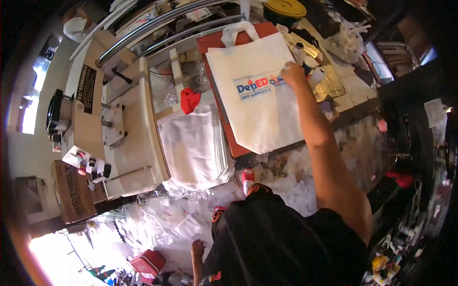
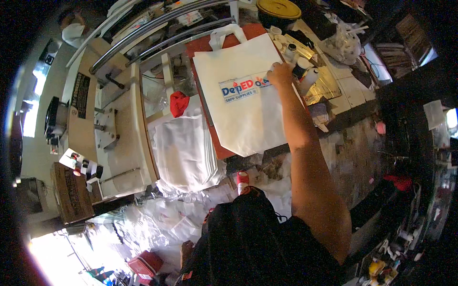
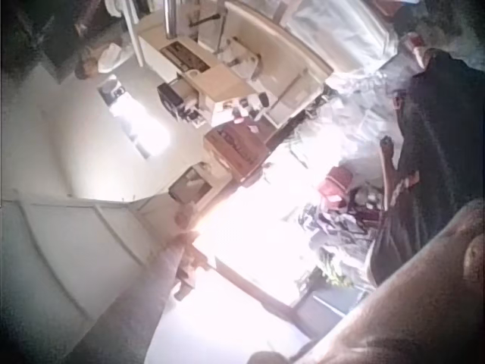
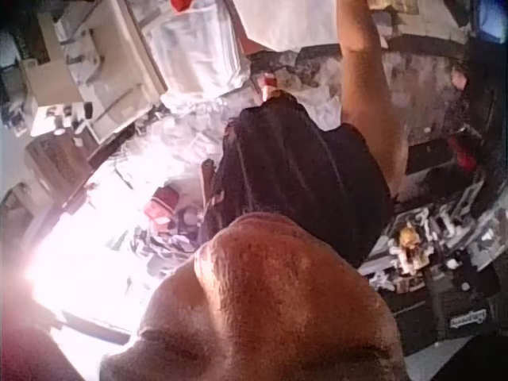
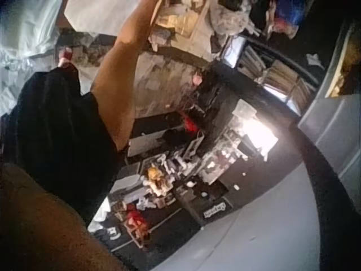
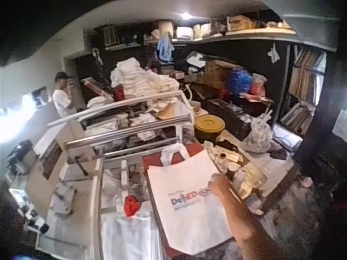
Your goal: The person positions tote bags and transfer sheets onto a heat press, operates the heat press to apply the prints, and stacks the printed tote bags on a table by hand.
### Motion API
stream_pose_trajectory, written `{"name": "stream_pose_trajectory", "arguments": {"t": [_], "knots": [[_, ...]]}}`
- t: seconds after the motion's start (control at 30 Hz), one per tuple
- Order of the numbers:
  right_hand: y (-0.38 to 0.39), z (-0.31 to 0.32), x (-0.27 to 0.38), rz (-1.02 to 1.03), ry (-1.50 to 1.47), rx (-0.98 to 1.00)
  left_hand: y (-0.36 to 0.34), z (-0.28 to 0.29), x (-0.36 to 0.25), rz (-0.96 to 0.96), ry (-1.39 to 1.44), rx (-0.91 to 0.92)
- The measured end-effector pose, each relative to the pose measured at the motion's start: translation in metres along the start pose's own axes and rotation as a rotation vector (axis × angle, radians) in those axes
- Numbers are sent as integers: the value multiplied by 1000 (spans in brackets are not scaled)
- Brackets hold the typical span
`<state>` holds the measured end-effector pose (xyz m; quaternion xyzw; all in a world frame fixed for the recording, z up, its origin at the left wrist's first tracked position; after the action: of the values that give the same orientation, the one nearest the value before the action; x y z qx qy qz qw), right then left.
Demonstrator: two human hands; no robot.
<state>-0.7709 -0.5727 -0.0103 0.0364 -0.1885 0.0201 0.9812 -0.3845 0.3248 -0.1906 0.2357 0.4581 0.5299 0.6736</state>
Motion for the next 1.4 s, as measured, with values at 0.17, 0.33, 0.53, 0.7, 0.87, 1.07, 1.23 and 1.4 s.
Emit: {"name": "stream_pose_trajectory", "arguments": {"t": [0.17,0.33,0.53,0.7,0.87,1.07,1.23,1.4], "knots": [[6,0,6,-109,-115,104,27,-31,31,40,146,-10],[116,14,65,195,81,-253,57,-53,20,24,196,-17],[368,-16,138,801,-410,765,50,-92,73,-4,399,-5],[430,-57,142,721,-972,930,65,-110,92,21,485,-3],[407,-126,120,473,-601,698,100,-146,160,88,663,-78],[366,-253,145,423,-56,573,188,-220,208,354,925,17],[332,-335,201,310,235,486,253,-271,150,279,656,-1],[328,-315,235,-70,261,770,275,-316,107,479,703,-107]]}}
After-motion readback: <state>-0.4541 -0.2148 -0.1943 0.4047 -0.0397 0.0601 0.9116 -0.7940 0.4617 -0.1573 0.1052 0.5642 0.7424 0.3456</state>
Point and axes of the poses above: each hand's wrist, its own y-axis away from the middle knuckle, its own z-axis out of the back of the hand, x = y × z, the point moved 5 cm from there along -y, towards the middle knuckle, and after that the axes turned 7 degrees about x, right-handed, at the moved point
